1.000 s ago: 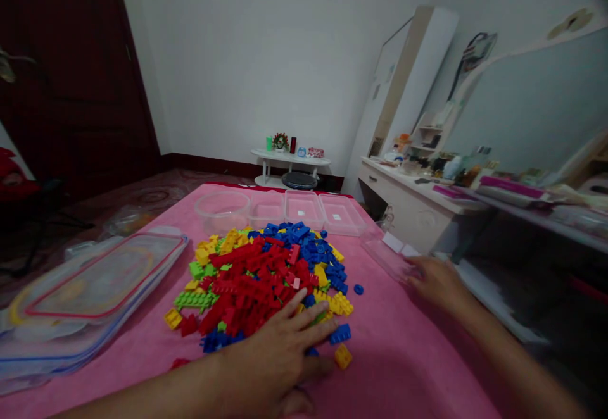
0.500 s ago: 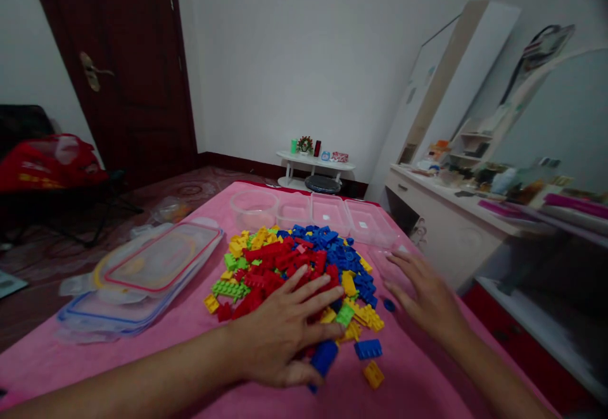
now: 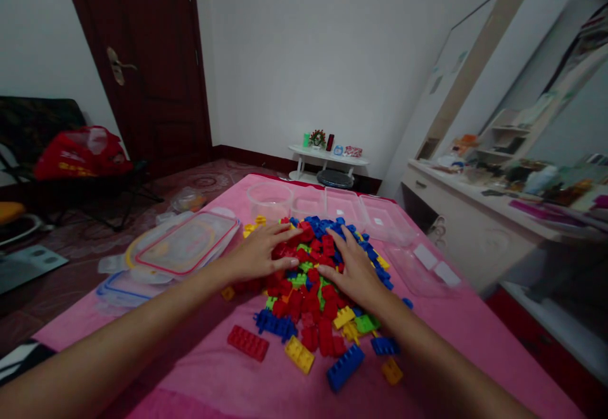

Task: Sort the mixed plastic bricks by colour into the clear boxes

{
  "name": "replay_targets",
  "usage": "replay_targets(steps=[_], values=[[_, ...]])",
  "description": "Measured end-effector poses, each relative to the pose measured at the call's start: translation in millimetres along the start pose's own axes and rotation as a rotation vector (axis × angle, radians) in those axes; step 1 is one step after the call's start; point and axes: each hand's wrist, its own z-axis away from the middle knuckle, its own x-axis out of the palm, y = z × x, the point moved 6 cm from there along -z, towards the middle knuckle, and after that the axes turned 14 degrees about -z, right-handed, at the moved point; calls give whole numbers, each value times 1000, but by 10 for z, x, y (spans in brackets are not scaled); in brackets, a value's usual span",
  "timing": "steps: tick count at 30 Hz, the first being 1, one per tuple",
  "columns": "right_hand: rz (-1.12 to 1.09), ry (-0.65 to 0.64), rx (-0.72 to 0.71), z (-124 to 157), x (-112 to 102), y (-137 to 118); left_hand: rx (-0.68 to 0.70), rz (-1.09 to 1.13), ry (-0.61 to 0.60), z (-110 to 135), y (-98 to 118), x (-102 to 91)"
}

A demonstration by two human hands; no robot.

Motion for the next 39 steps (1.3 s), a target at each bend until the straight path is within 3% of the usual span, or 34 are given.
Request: replay_targets(steps=[4, 8, 11, 13, 16, 18, 20, 28, 35, 39], values=[[-9, -119, -119, -154, 10, -349, -66, 56, -13, 11, -222, 15], [-96, -180, -187, 79, -196, -463, -78, -34, 16, 296, -193, -192], [-51, -109, -62, 580, -414, -198, -15, -88, -36, 711, -70, -298], [-2, -82, 35, 1000, -492, 91, 11, -104, -112, 987, -14, -266], [52, -116, 183, 1508, -441, 541, 8, -94, -183, 1226, 15, -117], [39, -114, 258, 1633, -350, 728, -14, -90, -175, 1222, 7, -9], [-26, -101, 268, 1556, -244, 761, -24, -86, -143, 1113, 1, 77], [-262, -95, 210, 740, 50, 654, 12, -79, -57, 543, -17, 235], [-458, -68, 94, 443, 78, 602, 83, 26, -42, 238, 7, 317], [-539, -1, 96, 344, 94, 598, 41, 80, -8, 126, -5, 354]])
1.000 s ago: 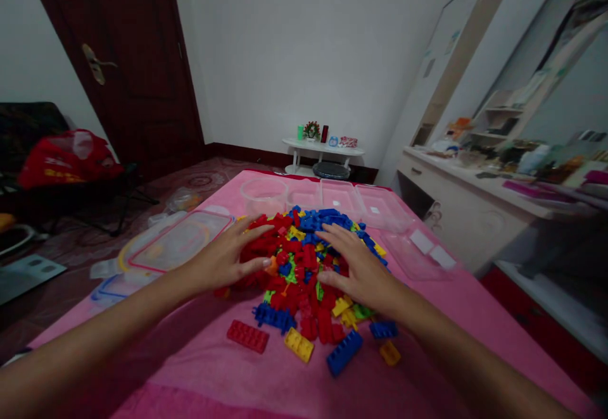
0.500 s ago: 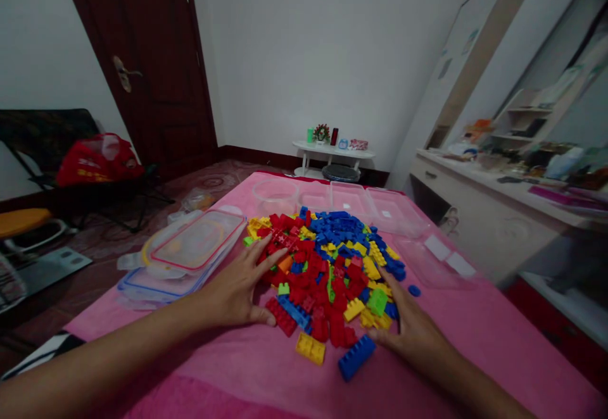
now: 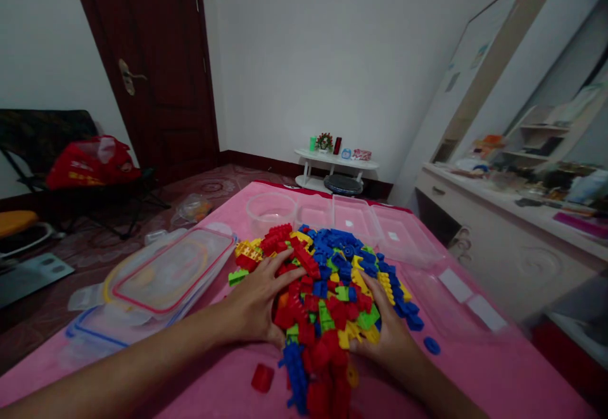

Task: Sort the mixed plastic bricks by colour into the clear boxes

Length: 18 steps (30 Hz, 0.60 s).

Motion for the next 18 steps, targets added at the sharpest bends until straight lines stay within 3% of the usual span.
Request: replay_targets(steps=[6, 12, 15, 18], values=[[-119, -6, 90, -130, 2, -136, -60, 133, -91, -94, 12, -19], [-307, -152, 246, -254, -65, -510, -12, 204, -167, -251, 110, -428], [-219, -138, 298, -331, -225, -471, -38, 155, -78, -335, 24, -628], [18, 46, 148, -465, -477, -370, -199, -20, 125, -362, -184, -685]])
